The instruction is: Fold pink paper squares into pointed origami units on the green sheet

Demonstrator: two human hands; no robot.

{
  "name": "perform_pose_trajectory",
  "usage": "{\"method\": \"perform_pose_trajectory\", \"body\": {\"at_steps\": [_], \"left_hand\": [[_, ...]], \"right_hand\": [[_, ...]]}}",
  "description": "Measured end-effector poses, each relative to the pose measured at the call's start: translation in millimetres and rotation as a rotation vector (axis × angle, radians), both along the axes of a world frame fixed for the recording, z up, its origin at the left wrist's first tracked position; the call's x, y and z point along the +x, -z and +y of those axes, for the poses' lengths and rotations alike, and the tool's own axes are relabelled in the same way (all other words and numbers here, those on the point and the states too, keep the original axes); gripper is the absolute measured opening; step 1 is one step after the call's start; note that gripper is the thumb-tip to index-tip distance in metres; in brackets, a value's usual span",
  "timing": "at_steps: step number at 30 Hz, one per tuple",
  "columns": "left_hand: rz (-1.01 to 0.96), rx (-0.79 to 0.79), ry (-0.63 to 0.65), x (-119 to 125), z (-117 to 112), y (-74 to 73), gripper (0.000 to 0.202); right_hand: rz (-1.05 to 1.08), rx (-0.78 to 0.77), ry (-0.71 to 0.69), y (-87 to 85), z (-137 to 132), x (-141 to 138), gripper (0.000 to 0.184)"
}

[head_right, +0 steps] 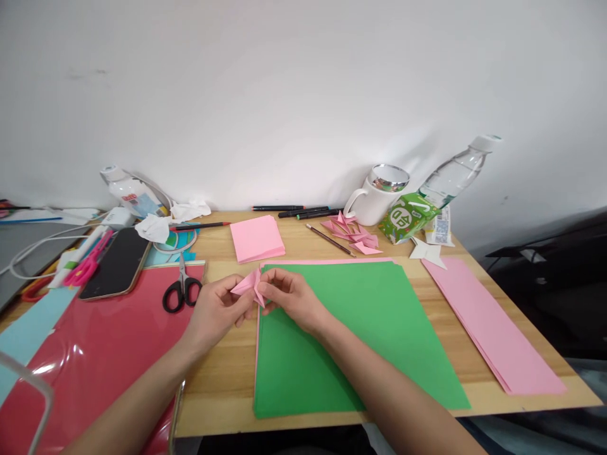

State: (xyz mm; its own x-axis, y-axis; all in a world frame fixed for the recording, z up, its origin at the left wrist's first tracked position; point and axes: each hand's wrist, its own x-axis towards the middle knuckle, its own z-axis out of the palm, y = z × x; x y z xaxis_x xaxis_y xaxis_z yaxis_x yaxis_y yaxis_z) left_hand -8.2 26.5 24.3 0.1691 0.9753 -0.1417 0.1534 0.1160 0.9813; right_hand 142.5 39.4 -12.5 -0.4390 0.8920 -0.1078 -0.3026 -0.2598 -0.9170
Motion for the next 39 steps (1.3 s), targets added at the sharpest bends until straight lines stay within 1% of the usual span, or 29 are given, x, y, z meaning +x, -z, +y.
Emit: {"method": "perform_pose_trajectory", "body": {"at_steps": [4,8,11,15,17,19,21,23,26,29,31,32,35,39], "left_hand": [[-0.038,-0.001,-0.043,-2.9,-0.6,3.8,0.020],[-0.135,-0.046,-0.051,-2.0,-0.6,7.1,0.020],[-0.178,-0.079,-0.063,-0.4,-0.4,8.4,0.019],[-0.192,-0.085,-0.084,1.6,-0.8,8.8,0.017],[-0.198,-0.096,-0.101,2.6,-1.1,9.0,0.016],[-0.232,-0.119,-0.107,3.6,-1.4,9.3,0.016],[-0.286,-0.149,-0.088,4.3,-1.7,9.5,0.016],[-0.324,-0.170,-0.068,4.6,-1.9,9.5,0.016],[-0.322,-0.161,-0.082,4.8,-1.2,8.9,0.016],[-0.298,-0.120,-0.141,5.5,0.5,7.8,0.016],[-0.280,-0.103,-0.172,6.1,1.3,7.3,0.017],[-0.271,-0.100,-0.177,6.5,1.3,7.2,0.017],[-0.274,-0.113,-0.165,7.8,0.4,7.4,0.018],[-0.317,-0.131,-0.137,10.0,-1.8,9.1,0.031]], "right_hand": [[-0.119,0.030,-0.013,2.2,-4.3,-5.9,0.045],[-0.307,0.175,0.058,3.9,-9.4,-11.1,0.055],[-0.432,0.255,0.105,1.7,-12.1,-12.7,0.057],[-0.500,0.269,0.096,0.3,-13.8,-13.7,0.056],[-0.552,0.304,0.150,2.2,-14.3,-14.4,0.054],[-0.626,0.381,0.253,4.9,-15.0,-14.9,0.051],[-0.674,0.455,0.323,6.9,-16.0,-14.9,0.048],[-0.683,0.490,0.336,7.5,-16.5,-14.0,0.045],[-0.650,0.460,0.299,6.1,-15.9,-11.7,0.045],[-0.509,0.398,0.325,4.1,-14.6,-10.4,0.037],[-0.400,0.400,0.367,3.8,-14.4,-11.1,0.026],[-0.368,0.409,0.379,4.1,-14.5,-11.8,0.024],[-0.360,0.403,0.409,6.6,-15.2,-14.0,0.023],[-0.407,0.361,0.429,8.5,-15.1,-14.4,0.021]]}}
